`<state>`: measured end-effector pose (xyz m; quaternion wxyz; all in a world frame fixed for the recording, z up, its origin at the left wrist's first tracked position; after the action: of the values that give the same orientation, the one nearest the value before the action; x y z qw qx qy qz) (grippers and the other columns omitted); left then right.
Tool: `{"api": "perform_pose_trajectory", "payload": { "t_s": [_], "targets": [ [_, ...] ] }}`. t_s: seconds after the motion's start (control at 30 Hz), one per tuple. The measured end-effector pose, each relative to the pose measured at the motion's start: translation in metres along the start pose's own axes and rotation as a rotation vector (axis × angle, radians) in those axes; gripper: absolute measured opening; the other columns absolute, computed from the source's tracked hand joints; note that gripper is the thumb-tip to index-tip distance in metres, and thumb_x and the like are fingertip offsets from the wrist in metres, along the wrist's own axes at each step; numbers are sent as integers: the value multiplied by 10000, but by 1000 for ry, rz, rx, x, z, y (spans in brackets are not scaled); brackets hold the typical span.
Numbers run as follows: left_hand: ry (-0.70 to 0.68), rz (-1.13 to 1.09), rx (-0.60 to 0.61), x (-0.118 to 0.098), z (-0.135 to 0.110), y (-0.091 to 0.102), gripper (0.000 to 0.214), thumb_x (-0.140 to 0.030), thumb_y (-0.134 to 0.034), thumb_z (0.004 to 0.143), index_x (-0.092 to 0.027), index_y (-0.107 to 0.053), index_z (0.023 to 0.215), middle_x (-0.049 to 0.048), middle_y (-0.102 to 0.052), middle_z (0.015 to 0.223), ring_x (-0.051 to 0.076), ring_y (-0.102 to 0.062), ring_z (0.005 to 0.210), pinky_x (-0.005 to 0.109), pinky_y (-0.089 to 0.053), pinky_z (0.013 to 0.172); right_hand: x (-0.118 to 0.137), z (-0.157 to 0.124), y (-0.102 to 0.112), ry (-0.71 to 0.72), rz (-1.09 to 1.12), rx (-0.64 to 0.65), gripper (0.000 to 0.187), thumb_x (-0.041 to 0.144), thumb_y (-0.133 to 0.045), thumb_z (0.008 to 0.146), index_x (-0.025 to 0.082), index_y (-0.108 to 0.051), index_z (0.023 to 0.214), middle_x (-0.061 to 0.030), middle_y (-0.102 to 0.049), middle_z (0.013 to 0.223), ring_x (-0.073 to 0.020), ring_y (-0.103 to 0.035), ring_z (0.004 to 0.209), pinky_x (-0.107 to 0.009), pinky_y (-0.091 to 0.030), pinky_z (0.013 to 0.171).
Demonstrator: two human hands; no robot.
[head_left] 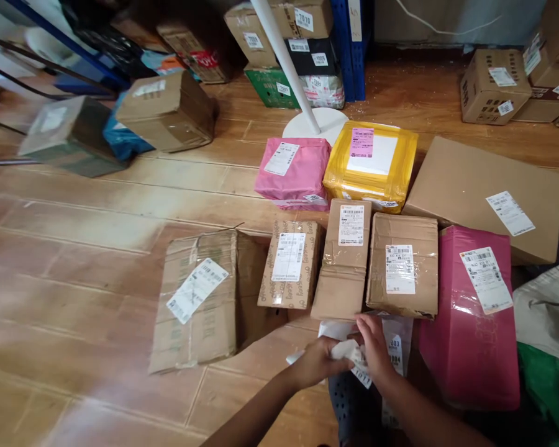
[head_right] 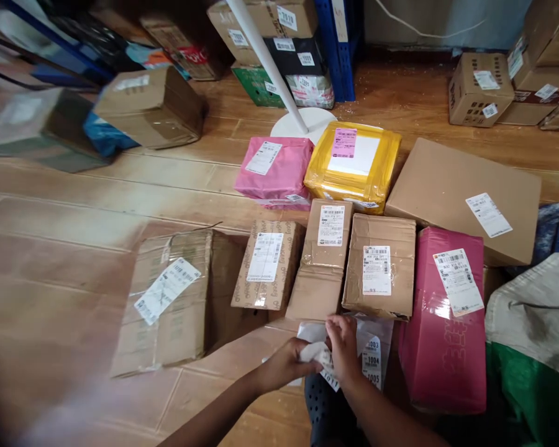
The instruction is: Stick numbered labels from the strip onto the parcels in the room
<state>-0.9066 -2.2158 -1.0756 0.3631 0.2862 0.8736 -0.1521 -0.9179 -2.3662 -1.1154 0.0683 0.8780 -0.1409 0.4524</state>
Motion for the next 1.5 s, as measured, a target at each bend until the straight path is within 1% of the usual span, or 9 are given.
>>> {"api": "perform_pose_trajectory", "payload": {
  "t_s": [0.17, 0.27, 0.4, 0.53, 0.63, 1.1, 1.2, 1.37, 1.5],
  "targets": [
    [34, -322, -404, -8, -42, 4, 536, -635, -764, 635, -125, -712, 791, 29, -644, 672, 136, -514, 608, 251, -444, 586, 45, -13, 4, -24, -53, 367, 421, 595, -677, 743, 187, -745, 816, -35, -700, 769, -182, -619, 741, -273, -482, 673],
    [21, -427, -475, -15, -53, -1, 523, -624, -776, 637, -125, -734, 787, 45, -690, 705, 155, -578, 627, 271, -495, 616, 56, -13, 2, -152, -15, 569, 420, 557, -789, 657, 183, -763, 847, -43, -730, 813, -184, -632, 758, -264, -482, 661],
    [-17, -447, -496, -25, -43, 1, 493, -597, -797, 628, -135, -744, 791, 38, -712, 709, 163, -614, 631, 268, -512, 613, 58, -7, -9, -254, 35, 521, 457, 553, -872, 505, 171, -738, 717, -11, -689, 665, -140, -577, 619, -250, -460, 596],
    [-118, -447, -669, -36, -28, 13, 466, -526, -864, 549, -147, -716, 778, 24, -718, 720, 150, -618, 651, 254, -512, 639, 61, -1, -20, -203, 58, 502, 433, 491, -899, 469, 171, -720, 698, 0, -678, 639, -124, -559, 589, -240, -444, 580],
    [-123, -446, -608, -38, -26, 18, 422, -521, -835, 608, -138, -727, 748, 42, -733, 724, 156, -628, 645, 264, -515, 640, 61, -2, -24, -175, 102, 474, 415, 442, -902, 492, 186, -727, 768, 0, -699, 694, -134, -589, 630, -252, -474, 617],
    [-139, -677, -501, -17, -36, 21, 766, -456, -857, 631, -133, -636, 1290, 62, -771, 944, 172, -687, 783, 306, -545, 786, 47, -1, -33, -259, 215, 423, 477, 460, -918, 488, 192, -744, 843, -16, -721, 760, -153, -627, 695, -270, -496, 661],
    [-115, -710, -532, -12, -33, 22, 703, -474, -877, 580, -130, -698, 1167, 57, -766, 888, 157, -669, 725, 287, -535, 732, 39, -7, -37, -213, 199, 392, 464, 468, -904, 507, 195, -733, 841, -11, -711, 759, -153, -618, 691, -277, -500, 669],
    [-51, -591, -543, 10, -25, 24, 419, -485, -890, 493, -144, -697, 640, 12, -697, 631, 126, -589, 579, 245, -483, 594, 1, -38, -42, -219, 186, 327, 474, 500, -879, 530, 206, -706, 858, -31, -722, 832, -181, -649, 762, -307, -533, 729],
    [-18, -419, -390, 32, -17, 25, 378, -486, -869, 520, -161, -719, 640, 9, -695, 619, 130, -591, 574, 239, -466, 579, -37, -52, -37, -334, 187, 271, 526, 577, -846, 546, 188, -706, 871, -55, -728, 806, -214, -673, 733, -323, -537, 664]
  ]
}}
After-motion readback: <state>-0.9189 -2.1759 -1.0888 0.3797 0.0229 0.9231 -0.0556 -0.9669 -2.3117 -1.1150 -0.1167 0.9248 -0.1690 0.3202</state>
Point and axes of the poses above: each hand's wrist, its own z-axis towards the middle knuckle, its own y-axis out of the back of the hand, x = y × z, the point moved 1 cm from there along z, towards the middle knuckle
